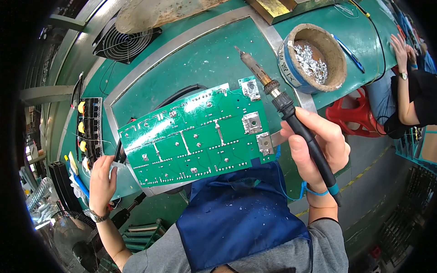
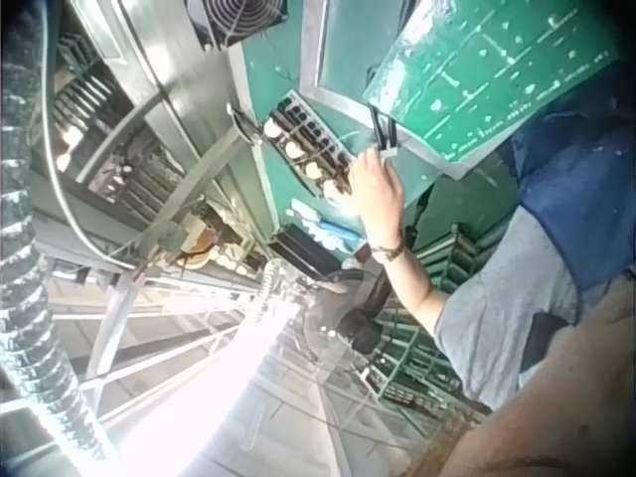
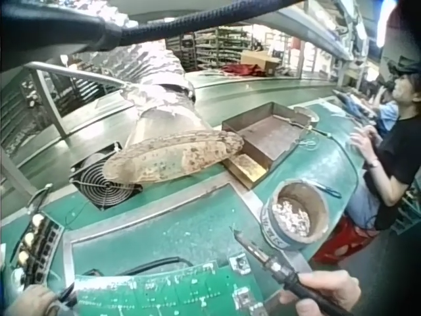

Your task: The person places a circuit board on a workbench and solders connections using a soldering iron and solder wire. The person then turns the circuit board over, touches and solders components on the opposite side, and flips the board back to solder additional joints.

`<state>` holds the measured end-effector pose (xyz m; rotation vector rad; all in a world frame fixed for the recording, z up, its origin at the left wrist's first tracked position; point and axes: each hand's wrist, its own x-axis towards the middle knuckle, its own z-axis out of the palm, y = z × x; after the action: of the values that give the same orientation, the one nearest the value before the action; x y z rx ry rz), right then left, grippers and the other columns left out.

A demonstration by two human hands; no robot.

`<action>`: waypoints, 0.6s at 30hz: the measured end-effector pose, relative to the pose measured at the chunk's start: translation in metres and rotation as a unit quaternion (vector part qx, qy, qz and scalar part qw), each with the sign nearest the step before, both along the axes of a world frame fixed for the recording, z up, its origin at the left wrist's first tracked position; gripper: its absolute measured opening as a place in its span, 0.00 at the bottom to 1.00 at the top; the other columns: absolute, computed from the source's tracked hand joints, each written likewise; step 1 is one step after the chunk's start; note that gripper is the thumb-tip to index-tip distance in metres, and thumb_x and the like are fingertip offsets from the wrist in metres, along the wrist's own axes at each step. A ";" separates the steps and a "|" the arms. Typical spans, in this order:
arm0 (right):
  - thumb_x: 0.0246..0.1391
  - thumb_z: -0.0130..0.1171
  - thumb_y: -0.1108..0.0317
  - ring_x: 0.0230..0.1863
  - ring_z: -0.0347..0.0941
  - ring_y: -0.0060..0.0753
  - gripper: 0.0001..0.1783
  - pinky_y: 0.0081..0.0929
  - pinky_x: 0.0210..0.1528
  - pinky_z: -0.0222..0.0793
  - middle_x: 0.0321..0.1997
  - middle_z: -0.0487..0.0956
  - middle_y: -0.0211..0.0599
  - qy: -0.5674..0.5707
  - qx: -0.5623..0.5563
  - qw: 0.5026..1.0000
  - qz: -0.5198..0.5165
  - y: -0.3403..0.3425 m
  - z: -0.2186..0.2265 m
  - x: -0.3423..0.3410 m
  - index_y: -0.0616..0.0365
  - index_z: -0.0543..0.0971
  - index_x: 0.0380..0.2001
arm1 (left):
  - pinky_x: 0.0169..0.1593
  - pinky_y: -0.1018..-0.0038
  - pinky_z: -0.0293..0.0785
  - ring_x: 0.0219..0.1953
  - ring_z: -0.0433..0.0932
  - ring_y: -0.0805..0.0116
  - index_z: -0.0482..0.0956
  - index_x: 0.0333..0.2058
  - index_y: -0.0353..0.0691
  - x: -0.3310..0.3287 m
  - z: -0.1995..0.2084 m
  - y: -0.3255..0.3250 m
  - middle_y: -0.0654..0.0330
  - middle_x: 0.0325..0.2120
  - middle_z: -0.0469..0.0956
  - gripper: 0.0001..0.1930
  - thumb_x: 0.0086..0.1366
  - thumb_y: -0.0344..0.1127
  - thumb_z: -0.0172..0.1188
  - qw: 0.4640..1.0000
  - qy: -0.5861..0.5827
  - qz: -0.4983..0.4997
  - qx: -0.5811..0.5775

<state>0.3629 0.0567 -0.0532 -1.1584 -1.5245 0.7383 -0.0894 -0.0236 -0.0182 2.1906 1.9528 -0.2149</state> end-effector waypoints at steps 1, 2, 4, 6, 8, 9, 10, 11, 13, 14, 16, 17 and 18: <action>0.58 0.64 0.65 0.37 0.82 0.34 0.21 0.28 0.40 0.81 0.40 0.82 0.50 -0.015 0.011 1.000 0.007 0.000 0.001 0.005 0.67 0.73 0.49 | 0.55 0.58 0.68 0.49 0.72 0.46 0.72 0.48 0.35 0.000 0.001 0.001 0.49 0.43 0.74 0.19 0.56 0.23 0.60 1.000 -0.009 0.008 0.000; 0.58 0.64 0.64 0.36 0.83 0.34 0.21 0.28 0.40 0.80 0.39 0.82 0.50 -0.027 0.020 0.999 0.019 0.000 0.000 0.006 0.67 0.73 0.49 | 0.55 0.59 0.68 0.50 0.71 0.47 0.72 0.49 0.35 0.000 0.003 -0.001 0.49 0.43 0.74 0.20 0.55 0.22 0.60 1.000 -0.015 0.022 -0.002; 0.58 0.63 0.64 0.34 0.82 0.33 0.20 0.27 0.38 0.80 0.37 0.83 0.49 -0.012 0.019 1.000 0.016 0.001 -0.002 0.003 0.67 0.74 0.48 | 0.55 0.59 0.68 0.50 0.72 0.47 0.73 0.49 0.36 0.003 0.004 -0.006 0.50 0.44 0.74 0.21 0.54 0.21 0.60 0.998 -0.028 0.056 0.004; 0.58 0.63 0.65 0.33 0.82 0.33 0.19 0.27 0.38 0.79 0.35 0.83 0.49 0.006 0.015 0.999 0.033 0.005 -0.006 0.000 0.68 0.74 0.47 | 0.54 0.60 0.68 0.50 0.72 0.47 0.73 0.48 0.36 0.001 0.001 -0.016 0.50 0.44 0.73 0.21 0.53 0.20 0.60 0.993 -0.032 0.108 0.015; 0.59 0.61 0.62 0.32 0.81 0.33 0.21 0.26 0.38 0.77 0.32 0.83 0.46 -0.005 0.020 1.000 -0.006 0.001 -0.007 0.002 0.71 0.75 0.47 | 0.53 0.60 0.69 0.49 0.72 0.47 0.74 0.46 0.37 -0.017 -0.016 -0.015 0.51 0.44 0.73 0.20 0.52 0.20 0.61 0.992 -0.081 0.074 0.059; 0.61 0.59 0.58 0.29 0.79 0.31 0.23 0.25 0.36 0.75 0.33 0.82 0.47 -0.029 0.017 0.998 -0.047 -0.005 -0.008 0.004 0.71 0.75 0.47 | 0.52 0.61 0.70 0.49 0.72 0.48 0.75 0.44 0.37 -0.023 -0.022 -0.013 0.51 0.43 0.73 0.19 0.52 0.20 0.62 0.991 -0.087 0.075 0.063; 0.62 0.55 0.56 0.26 0.75 0.27 0.25 0.22 0.31 0.72 0.30 0.81 0.46 -0.049 0.054 0.994 -0.082 -0.004 -0.009 0.005 0.72 0.76 0.47 | 0.51 0.62 0.70 0.48 0.73 0.49 0.75 0.42 0.37 -0.023 -0.025 -0.006 0.52 0.42 0.73 0.17 0.52 0.20 0.63 0.990 -0.095 0.074 0.068; 0.63 0.55 0.55 0.26 0.75 0.27 0.25 0.21 0.30 0.72 0.30 0.80 0.46 -0.042 0.061 0.993 -0.094 -0.007 -0.011 0.008 0.72 0.76 0.47 | 0.50 0.62 0.71 0.47 0.73 0.50 0.76 0.40 0.37 -0.024 -0.027 -0.003 0.53 0.41 0.73 0.16 0.52 0.21 0.63 0.990 -0.091 0.072 0.074; 0.64 0.55 0.54 0.25 0.74 0.26 0.26 0.21 0.30 0.72 0.29 0.80 0.46 -0.048 0.066 0.993 -0.080 -0.006 -0.014 0.013 0.72 0.75 0.48 | 0.49 0.63 0.71 0.45 0.74 0.51 0.76 0.38 0.37 -0.024 -0.021 -0.008 0.54 0.39 0.73 0.13 0.52 0.21 0.63 0.988 -0.089 0.082 0.099; 0.64 0.54 0.54 0.25 0.74 0.26 0.26 0.20 0.30 0.72 0.29 0.80 0.46 -0.057 0.069 0.993 -0.073 -0.004 -0.014 0.014 0.72 0.75 0.48 | 0.48 0.63 0.71 0.44 0.74 0.52 0.76 0.37 0.38 -0.023 -0.018 -0.010 0.55 0.39 0.74 0.12 0.53 0.21 0.63 0.985 -0.092 0.088 0.118; 0.64 0.54 0.55 0.25 0.74 0.26 0.26 0.19 0.30 0.72 0.30 0.80 0.47 -0.058 0.074 0.994 -0.049 0.000 -0.017 0.014 0.72 0.75 0.48 | 0.48 0.63 0.71 0.44 0.74 0.53 0.77 0.37 0.38 -0.021 -0.012 -0.013 0.55 0.39 0.74 0.12 0.53 0.21 0.63 0.982 -0.092 0.103 0.128; 0.64 0.53 0.55 0.26 0.74 0.26 0.25 0.19 0.30 0.72 0.30 0.80 0.47 -0.065 0.079 0.994 -0.039 0.000 -0.016 0.015 0.72 0.75 0.49 | 0.48 0.64 0.71 0.44 0.74 0.53 0.77 0.37 0.38 -0.017 -0.010 -0.009 0.55 0.39 0.74 0.12 0.53 0.21 0.63 0.983 -0.095 0.085 0.134; 0.64 0.53 0.55 0.26 0.74 0.26 0.25 0.19 0.30 0.72 0.30 0.80 0.47 -0.067 0.079 0.994 -0.039 -0.001 -0.014 0.015 0.72 0.75 0.49 | 0.47 0.65 0.71 0.44 0.74 0.53 0.77 0.37 0.38 -0.014 -0.008 -0.005 0.55 0.39 0.74 0.12 0.53 0.20 0.63 0.983 -0.098 0.066 0.139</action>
<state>0.3776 0.0555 -0.0672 -1.1605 -1.6089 0.4862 -0.1036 -0.0288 -0.0263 2.1311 2.1089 0.2995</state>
